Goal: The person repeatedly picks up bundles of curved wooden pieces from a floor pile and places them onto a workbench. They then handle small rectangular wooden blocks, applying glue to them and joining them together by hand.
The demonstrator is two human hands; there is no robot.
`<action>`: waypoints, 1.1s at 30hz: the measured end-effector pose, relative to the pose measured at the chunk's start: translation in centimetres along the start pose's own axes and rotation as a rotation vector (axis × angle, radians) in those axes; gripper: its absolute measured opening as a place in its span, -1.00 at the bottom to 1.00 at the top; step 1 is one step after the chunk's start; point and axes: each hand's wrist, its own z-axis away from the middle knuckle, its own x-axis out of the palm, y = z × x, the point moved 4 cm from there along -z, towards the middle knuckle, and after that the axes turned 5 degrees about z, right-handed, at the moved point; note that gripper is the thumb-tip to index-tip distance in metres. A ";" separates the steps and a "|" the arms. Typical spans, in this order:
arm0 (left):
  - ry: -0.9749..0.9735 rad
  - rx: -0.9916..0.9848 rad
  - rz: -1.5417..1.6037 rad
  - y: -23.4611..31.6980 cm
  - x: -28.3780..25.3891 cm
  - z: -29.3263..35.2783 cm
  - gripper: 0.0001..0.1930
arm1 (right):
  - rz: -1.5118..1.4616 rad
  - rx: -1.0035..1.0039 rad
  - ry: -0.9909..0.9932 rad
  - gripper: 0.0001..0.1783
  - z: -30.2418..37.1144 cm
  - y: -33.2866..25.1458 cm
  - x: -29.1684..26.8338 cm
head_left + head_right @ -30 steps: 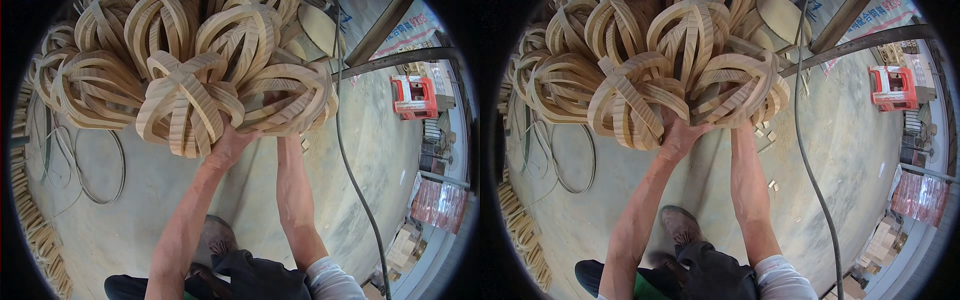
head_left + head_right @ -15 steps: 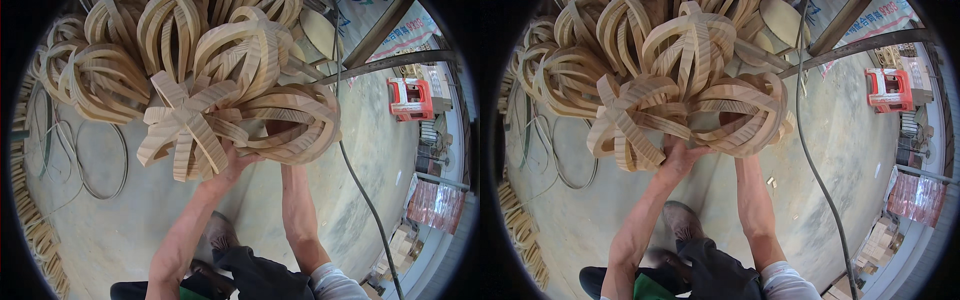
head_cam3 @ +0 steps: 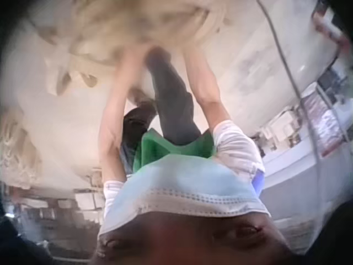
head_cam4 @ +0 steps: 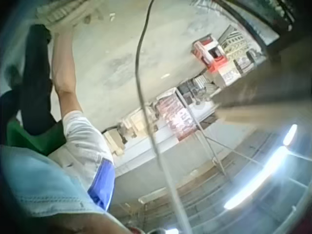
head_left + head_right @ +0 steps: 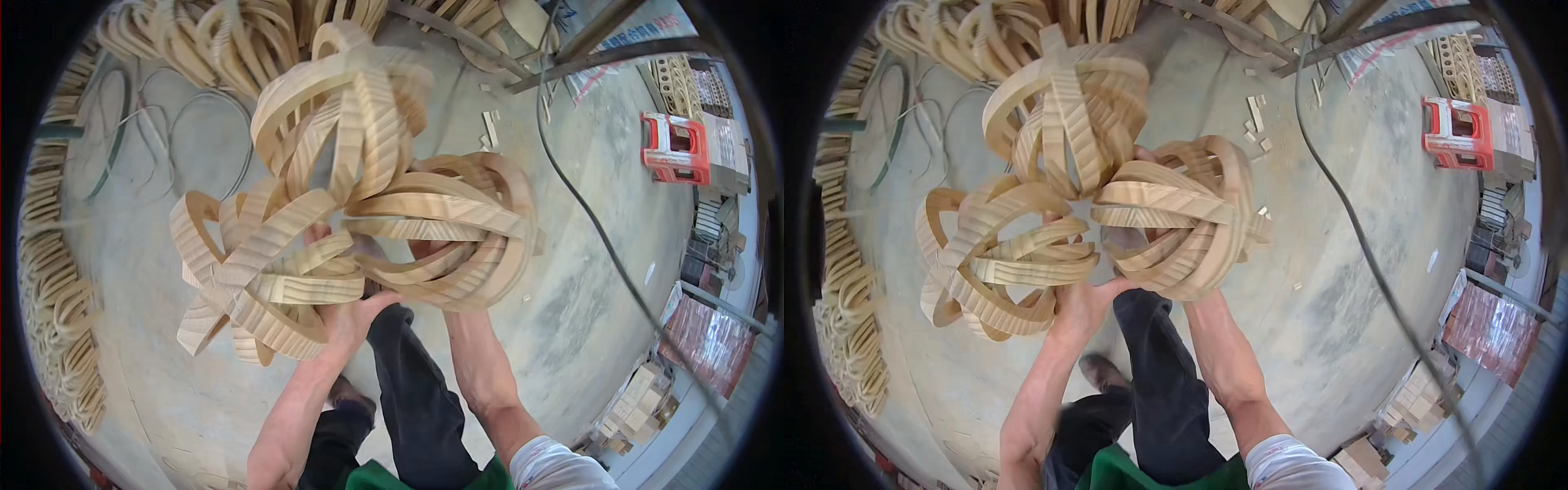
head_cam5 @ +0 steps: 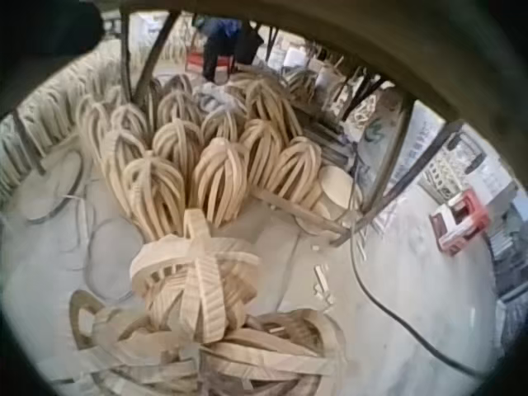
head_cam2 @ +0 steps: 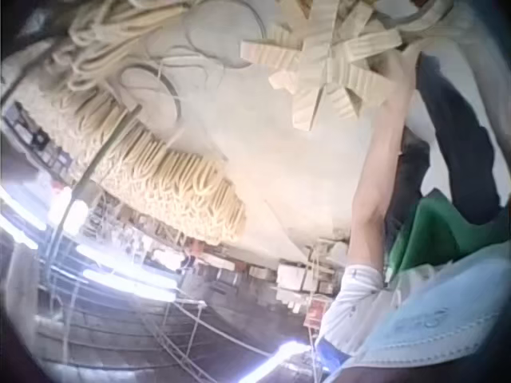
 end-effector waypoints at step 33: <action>-0.533 0.367 0.085 55.7 35.7 34.6 0.11 | 0.033 -0.481 0.486 -0.60 47.2 -47.2 -44.0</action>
